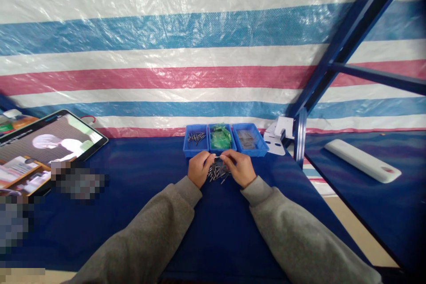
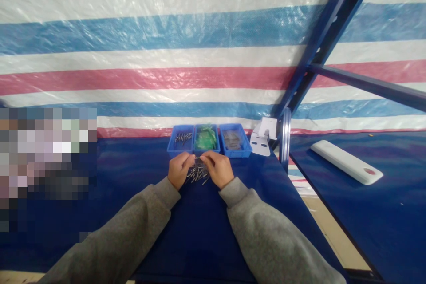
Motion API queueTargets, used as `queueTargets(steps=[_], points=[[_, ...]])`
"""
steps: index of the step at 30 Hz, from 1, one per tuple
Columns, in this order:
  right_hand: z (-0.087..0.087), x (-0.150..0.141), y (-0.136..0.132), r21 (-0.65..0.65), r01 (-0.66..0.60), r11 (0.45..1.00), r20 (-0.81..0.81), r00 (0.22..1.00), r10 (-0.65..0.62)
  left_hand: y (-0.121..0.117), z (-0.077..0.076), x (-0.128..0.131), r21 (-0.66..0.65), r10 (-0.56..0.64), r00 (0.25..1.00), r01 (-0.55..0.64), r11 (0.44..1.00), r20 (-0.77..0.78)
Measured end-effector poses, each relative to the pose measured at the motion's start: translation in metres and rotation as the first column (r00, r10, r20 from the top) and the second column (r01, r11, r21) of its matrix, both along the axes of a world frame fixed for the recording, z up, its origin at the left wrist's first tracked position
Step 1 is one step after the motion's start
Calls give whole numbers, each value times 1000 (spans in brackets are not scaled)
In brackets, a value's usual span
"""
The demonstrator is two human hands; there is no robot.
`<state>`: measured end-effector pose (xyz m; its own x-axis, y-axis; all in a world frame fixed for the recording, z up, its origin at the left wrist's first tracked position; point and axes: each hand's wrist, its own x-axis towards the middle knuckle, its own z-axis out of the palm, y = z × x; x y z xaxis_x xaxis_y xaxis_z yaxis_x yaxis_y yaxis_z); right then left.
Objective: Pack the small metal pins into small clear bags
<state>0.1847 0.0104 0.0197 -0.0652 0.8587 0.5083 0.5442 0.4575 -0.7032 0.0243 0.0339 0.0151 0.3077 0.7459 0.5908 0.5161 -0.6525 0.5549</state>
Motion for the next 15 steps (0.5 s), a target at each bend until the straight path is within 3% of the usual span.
queueTargets(steps=[7,15], points=[[-1,3,-2,26,17,1000,102,995,-19,-2,0,0,16,-70,996,69,997,47],[-5,0,-4,111,-1,994,68,998,-7,0,-2,0,27,46,998,-47,999,40]])
